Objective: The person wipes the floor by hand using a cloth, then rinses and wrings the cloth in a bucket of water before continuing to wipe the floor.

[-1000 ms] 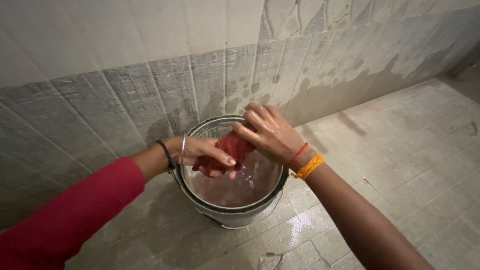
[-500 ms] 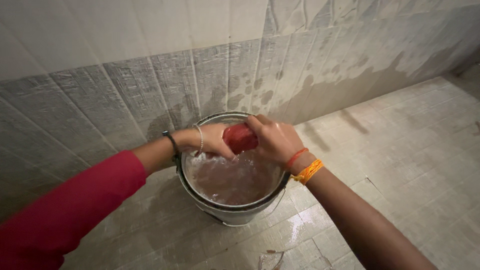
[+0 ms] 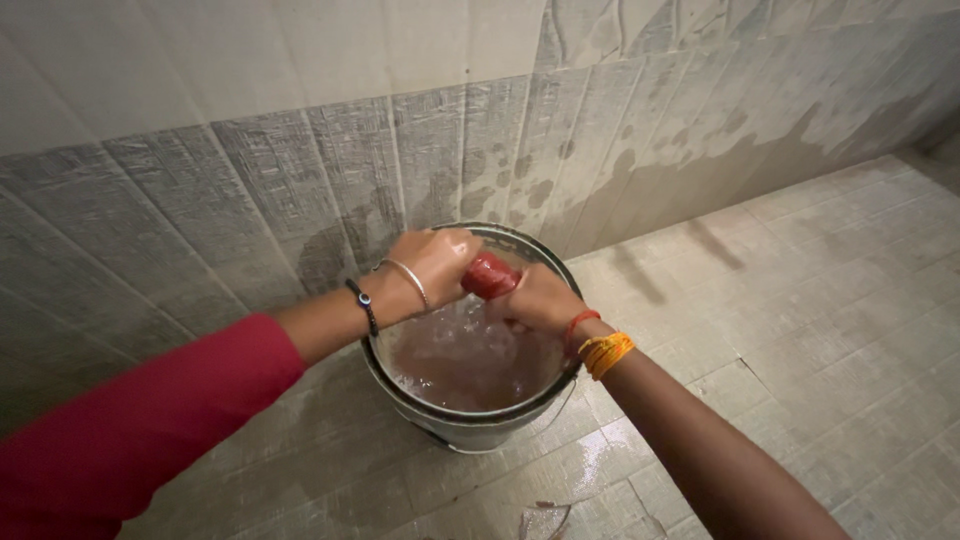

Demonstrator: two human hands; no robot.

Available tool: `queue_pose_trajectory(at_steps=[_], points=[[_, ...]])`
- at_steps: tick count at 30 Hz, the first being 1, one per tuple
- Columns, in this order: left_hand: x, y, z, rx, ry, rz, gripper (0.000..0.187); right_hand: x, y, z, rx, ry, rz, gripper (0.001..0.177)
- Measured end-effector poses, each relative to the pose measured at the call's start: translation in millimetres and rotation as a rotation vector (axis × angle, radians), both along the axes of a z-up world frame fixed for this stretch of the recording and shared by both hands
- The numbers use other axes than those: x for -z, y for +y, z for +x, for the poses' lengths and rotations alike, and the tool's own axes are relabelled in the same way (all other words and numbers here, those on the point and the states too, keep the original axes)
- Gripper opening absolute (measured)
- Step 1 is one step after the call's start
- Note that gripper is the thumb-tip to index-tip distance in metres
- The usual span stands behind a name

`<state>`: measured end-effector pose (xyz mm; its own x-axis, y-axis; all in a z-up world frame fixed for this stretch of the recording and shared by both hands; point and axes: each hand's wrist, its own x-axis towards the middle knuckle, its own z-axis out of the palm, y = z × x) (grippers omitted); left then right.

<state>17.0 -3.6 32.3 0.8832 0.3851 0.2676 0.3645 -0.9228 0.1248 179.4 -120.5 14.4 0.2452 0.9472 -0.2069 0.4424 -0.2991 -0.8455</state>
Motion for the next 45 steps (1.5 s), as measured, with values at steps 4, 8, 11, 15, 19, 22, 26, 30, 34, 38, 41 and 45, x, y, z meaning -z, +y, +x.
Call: queue_pose_trajectory(at_steps=[4,8,11,15,19,22,26,30,34,38,41,45], points=[[1.4,-2.6,-2.5,0.091,-0.037,0.104,0.027,-2.7,-6.9,-1.2,0.012,0.196,-0.16,0.013],[2.4,-5.1,-5.3,0.17,-0.109,0.293,0.016,-2.0,-7.3,-1.3,0.011,0.381,-0.186,0.011],[0.4,-6.6,-10.0,0.223,-0.142,0.39,0.012,-0.1,-7.0,-1.8,-0.026,0.489,-0.213,0.014],[-4.2,-9.1,-9.0,0.243,-0.124,0.458,0.016,0.1,-5.7,-0.8,-0.04,0.377,-0.282,0.012],[1.2,-6.3,-8.5,0.256,-0.033,0.524,0.017,3.5,-3.3,2.1,-0.058,0.191,-0.316,0.016],[9.5,6.0,-1.5,0.183,-0.154,0.301,0.022,4.2,-3.2,6.6,-0.354,0.015,0.598,0.049],[8.2,27.4,15.4,0.155,-0.108,-0.556,0.025,-11.3,-5.5,12.5,-0.045,-0.651,0.446,0.049],[5.5,21.6,11.6,-0.028,0.073,-1.163,0.033,-14.7,-16.4,12.8,-0.001,-0.924,0.464,0.033],[-5.4,12.2,10.1,0.074,0.119,-0.237,0.028,14.6,-6.7,16.3,-0.043,-0.681,0.358,0.033],[-5.2,-0.2,1.2,0.172,0.039,0.288,0.013,39.9,2.1,14.9,-0.015,-0.234,0.109,0.027],[-1.0,-2.0,-6.4,0.284,-0.027,0.422,0.016,28.2,0.8,5.0,-0.06,0.048,-0.134,0.02],[3.2,0.3,-14.0,0.306,0.004,0.516,0.012,7.5,-8.9,-13.0,-0.088,0.3,-0.243,0.016]])
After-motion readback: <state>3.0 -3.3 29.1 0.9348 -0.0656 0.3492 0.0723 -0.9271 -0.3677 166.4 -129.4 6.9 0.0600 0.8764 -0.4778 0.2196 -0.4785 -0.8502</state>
